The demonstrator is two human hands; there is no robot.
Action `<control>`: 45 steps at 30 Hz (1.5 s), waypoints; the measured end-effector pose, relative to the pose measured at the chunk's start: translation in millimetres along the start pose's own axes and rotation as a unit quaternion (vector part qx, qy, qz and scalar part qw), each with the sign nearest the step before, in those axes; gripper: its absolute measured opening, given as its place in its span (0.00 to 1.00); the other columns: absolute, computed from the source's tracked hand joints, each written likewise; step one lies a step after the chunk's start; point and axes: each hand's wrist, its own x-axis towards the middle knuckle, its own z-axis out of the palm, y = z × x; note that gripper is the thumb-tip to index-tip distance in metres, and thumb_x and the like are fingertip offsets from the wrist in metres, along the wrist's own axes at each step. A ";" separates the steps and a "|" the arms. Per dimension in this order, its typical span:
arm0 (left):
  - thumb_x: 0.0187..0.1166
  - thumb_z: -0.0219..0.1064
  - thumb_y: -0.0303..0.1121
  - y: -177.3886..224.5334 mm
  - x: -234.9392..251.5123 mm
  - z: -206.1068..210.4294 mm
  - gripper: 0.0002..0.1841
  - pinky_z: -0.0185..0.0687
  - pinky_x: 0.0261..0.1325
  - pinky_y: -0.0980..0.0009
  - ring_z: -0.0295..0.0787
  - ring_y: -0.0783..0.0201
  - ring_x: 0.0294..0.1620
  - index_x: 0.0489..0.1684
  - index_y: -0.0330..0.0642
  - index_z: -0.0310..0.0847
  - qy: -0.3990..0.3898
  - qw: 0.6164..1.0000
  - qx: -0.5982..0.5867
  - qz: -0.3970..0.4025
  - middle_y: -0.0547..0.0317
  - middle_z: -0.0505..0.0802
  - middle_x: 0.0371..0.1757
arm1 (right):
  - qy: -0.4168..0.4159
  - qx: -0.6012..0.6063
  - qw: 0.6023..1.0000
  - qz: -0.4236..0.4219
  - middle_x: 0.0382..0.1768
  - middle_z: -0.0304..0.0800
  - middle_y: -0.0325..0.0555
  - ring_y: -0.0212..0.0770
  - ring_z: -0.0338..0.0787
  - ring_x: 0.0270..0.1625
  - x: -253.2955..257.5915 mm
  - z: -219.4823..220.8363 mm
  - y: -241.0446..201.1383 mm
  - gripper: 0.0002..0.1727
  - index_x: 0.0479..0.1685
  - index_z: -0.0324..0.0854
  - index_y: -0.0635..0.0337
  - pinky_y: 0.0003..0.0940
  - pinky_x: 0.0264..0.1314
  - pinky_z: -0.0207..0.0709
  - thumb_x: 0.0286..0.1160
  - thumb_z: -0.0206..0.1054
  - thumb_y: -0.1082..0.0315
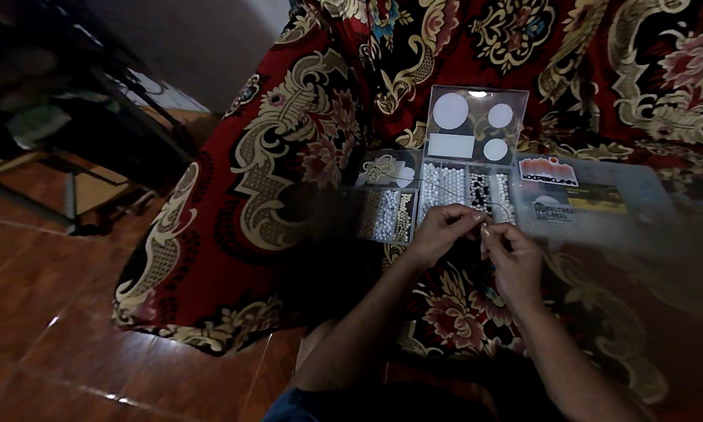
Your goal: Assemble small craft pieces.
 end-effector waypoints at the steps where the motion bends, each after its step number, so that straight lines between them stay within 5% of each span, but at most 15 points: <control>1: 0.84 0.62 0.27 0.1 -0.2 0.2 0.09 0.88 0.49 0.72 0.90 0.73 0.39 0.45 0.33 0.89 0.001 1.000 0.004 0.001 0.62 0.93 0.43 | 0.000 -0.001 1.000 0.003 0.24 0.85 0.26 0.19 0.82 0.23 -0.1 -0.1 0.0 0.06 0.34 0.85 0.58 0.15 0.28 0.80 0.78 0.64 0.73; 8: 0.78 0.67 0.24 2.5 -1.5 2.0 0.04 0.87 0.44 0.74 0.88 0.74 0.34 0.41 0.33 0.86 0.015 1.000 0.012 -0.007 0.64 0.92 0.37 | -0.009 -0.008 1.000 0.014 0.25 0.86 0.27 0.19 0.84 0.25 -0.8 0.3 -2.3 0.06 0.34 0.85 0.60 0.15 0.30 0.81 0.77 0.64 0.73; 17: 0.78 0.68 0.24 1.5 -0.5 -1.4 0.05 0.89 0.48 0.73 0.90 0.71 0.42 0.41 0.34 0.90 0.038 0.999 0.004 0.010 0.58 0.92 0.48 | -0.025 0.057 0.997 0.041 0.30 0.93 0.33 0.26 0.88 0.24 -1.1 0.0 2.4 0.15 0.47 0.85 0.64 0.22 0.28 0.86 0.90 0.52 0.70; 22: 0.79 0.68 0.25 3.6 -0.6 -1.6 0.05 0.89 0.45 0.73 0.89 0.71 0.41 0.42 0.33 0.89 0.041 0.999 0.029 0.015 0.56 0.91 0.49 | -0.032 0.017 0.999 0.033 0.29 0.93 0.31 0.23 0.87 0.24 -1.4 1.7 -1.2 0.08 0.40 0.88 0.63 0.19 0.30 0.85 0.81 0.63 0.72; 24: 0.80 0.68 0.26 11.9 -0.1 -10.3 0.07 0.87 0.51 0.72 0.89 0.70 0.46 0.44 0.32 0.90 0.046 0.991 0.119 0.035 0.53 0.91 0.51 | -0.036 -0.002 0.999 0.032 0.29 0.93 0.32 0.22 0.87 0.24 -1.7 1.2 -2.1 0.08 0.39 0.88 0.63 0.18 0.29 0.84 0.80 0.63 0.72; 28: 0.79 0.71 0.30 30.0 -2.2 -51.1 0.07 0.87 0.54 0.60 0.91 0.61 0.49 0.47 0.41 0.93 0.146 0.905 0.391 0.088 0.53 0.93 0.52 | -0.036 -0.026 0.998 0.043 0.30 0.93 0.33 0.22 0.87 0.24 -1.1 -1.5 -4.8 0.09 0.41 0.89 0.64 0.17 0.29 0.84 0.81 0.62 0.72; 32: 0.74 0.76 0.29 41.4 -11.3 -76.5 0.05 0.76 0.62 0.38 0.88 0.41 0.55 0.42 0.41 0.95 0.190 0.794 0.577 0.028 0.44 0.94 0.45 | -0.035 -0.033 0.998 0.040 0.29 0.93 0.33 0.22 0.86 0.23 -0.8 -0.7 -4.3 0.09 0.42 0.89 0.65 0.17 0.28 0.83 0.81 0.63 0.72; 45: 0.76 0.68 0.21 49.1 -4.2 -40.2 0.08 0.67 0.73 0.39 0.79 0.37 0.70 0.47 0.30 0.90 0.033 0.665 0.708 -0.236 0.36 0.89 0.58 | -0.032 -0.026 0.998 0.038 0.28 0.92 0.32 0.21 0.86 0.24 -0.1 -1.5 -5.0 0.08 0.41 0.88 0.65 0.16 0.29 0.83 0.80 0.64 0.72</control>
